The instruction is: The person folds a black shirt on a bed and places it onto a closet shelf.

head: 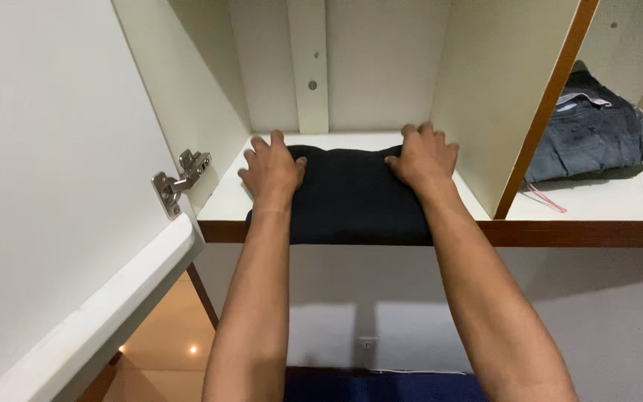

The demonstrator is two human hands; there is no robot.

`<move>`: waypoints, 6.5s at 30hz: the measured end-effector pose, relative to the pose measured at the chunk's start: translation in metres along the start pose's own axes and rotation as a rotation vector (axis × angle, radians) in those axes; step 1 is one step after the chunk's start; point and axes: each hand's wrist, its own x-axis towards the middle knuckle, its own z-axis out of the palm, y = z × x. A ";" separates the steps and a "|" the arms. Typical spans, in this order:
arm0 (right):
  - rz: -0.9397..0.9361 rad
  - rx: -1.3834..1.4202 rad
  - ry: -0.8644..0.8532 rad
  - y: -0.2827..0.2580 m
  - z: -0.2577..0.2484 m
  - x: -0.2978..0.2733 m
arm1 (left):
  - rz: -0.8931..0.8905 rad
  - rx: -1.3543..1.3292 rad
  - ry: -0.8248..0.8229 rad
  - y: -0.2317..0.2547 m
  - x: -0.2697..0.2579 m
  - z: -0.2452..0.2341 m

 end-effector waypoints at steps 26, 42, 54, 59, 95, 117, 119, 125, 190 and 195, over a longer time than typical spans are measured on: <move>-0.180 -0.056 -0.142 -0.028 0.006 -0.089 | 0.245 0.070 -0.239 0.026 -0.087 -0.003; -0.252 0.010 0.002 -0.025 0.028 -0.059 | 0.411 -0.116 0.092 0.012 -0.059 0.029; -0.325 -0.082 0.230 -0.002 0.033 -0.127 | 0.427 -0.004 0.330 -0.020 -0.121 0.024; -0.292 -0.080 0.106 -0.005 0.034 -0.111 | 0.376 0.106 0.166 -0.016 -0.105 0.024; -0.095 0.009 0.392 -0.020 0.049 -0.140 | 0.568 -0.074 0.067 -0.056 -0.124 0.003; -0.074 0.041 0.502 -0.014 0.062 -0.150 | 0.602 -0.134 0.007 -0.068 -0.126 0.011; -0.033 0.013 0.451 -0.015 0.063 -0.150 | 0.670 -0.100 0.022 -0.078 -0.125 0.012; 0.082 -0.028 0.377 -0.027 0.058 -0.165 | 0.739 -0.122 -0.118 -0.101 -0.126 -0.001; 0.663 -0.421 0.335 -0.083 0.013 -0.680 | 1.023 -0.614 -0.563 -0.211 -0.436 -0.085; 0.694 -0.444 0.346 -0.088 0.014 -0.699 | 1.058 -0.604 -0.594 -0.218 -0.451 -0.082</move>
